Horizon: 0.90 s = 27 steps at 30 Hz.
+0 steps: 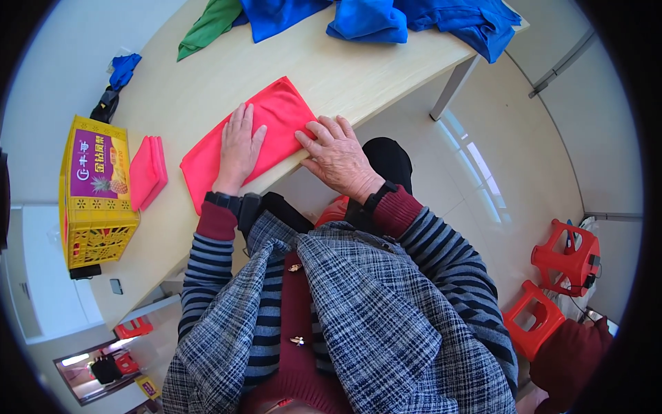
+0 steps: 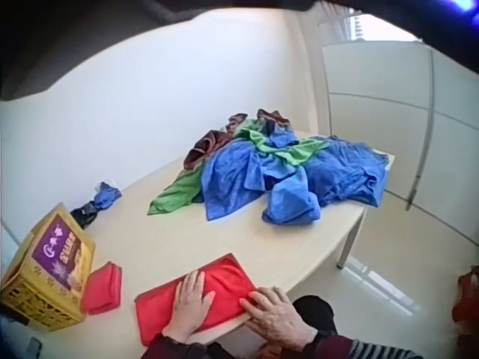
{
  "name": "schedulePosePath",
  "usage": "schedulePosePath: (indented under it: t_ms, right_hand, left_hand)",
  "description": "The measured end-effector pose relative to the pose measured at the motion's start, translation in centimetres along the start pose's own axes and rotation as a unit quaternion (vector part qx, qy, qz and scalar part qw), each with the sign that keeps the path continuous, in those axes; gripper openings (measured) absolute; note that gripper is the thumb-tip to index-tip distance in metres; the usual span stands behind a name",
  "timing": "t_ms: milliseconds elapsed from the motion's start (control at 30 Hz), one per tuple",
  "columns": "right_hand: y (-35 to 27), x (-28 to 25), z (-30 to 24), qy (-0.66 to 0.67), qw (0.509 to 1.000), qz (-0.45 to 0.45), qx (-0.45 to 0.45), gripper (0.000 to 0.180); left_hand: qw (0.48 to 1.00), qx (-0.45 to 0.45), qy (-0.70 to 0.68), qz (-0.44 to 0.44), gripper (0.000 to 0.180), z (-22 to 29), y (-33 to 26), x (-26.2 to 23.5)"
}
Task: The person folds a red cloth by hand, smoothing it out and folding it into a square before stacking it with others. They then pick up a blue cloth from a pile, shake it out, and begin folding it on the table.
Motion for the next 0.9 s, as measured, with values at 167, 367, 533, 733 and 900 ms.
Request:
schedulePosePath:
  t_ms: [167,367,533,733,900]
  right_hand:
    - [1.7,-1.3,0.1,0.049,0.999,-0.004,0.015,0.053]
    - [7.2,3.1,-0.1,0.095,0.996,-0.004,-0.001,0.053]
    - [8.2,6.6,-0.1,0.013,0.998,-0.058,0.009,0.060]
    - [8.9,7.7,-0.3,-0.050,0.994,-0.094,0.033,0.067]
    - [9.5,7.5,0.0,-0.071,0.993,-0.089,0.043,0.068]
  left_hand:
    - [1.000,0.020,-0.020,0.009,0.059,0.8,-3.1,-1.1]
    - [0.998,0.019,-0.031,-0.046,0.058,0.9,-4.0,-0.7]
    - [0.998,0.005,-0.025,-0.050,0.058,-1.0,-5.3,-0.4]
    - [0.998,-0.036,0.004,-0.055,0.060,-5.0,-7.2,-0.9]
    - [0.994,-0.098,0.038,-0.028,0.061,-10.4,-9.2,-2.2]
Point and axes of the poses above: each hand's wrist, its own y-axis towards the middle knuckle, its own x-axis out of the palm, z = x × y, the point moved 10 cm from there along y, towards the middle knuckle, and after that the axes turned 1 degree about -x, right-handed, at the moved point
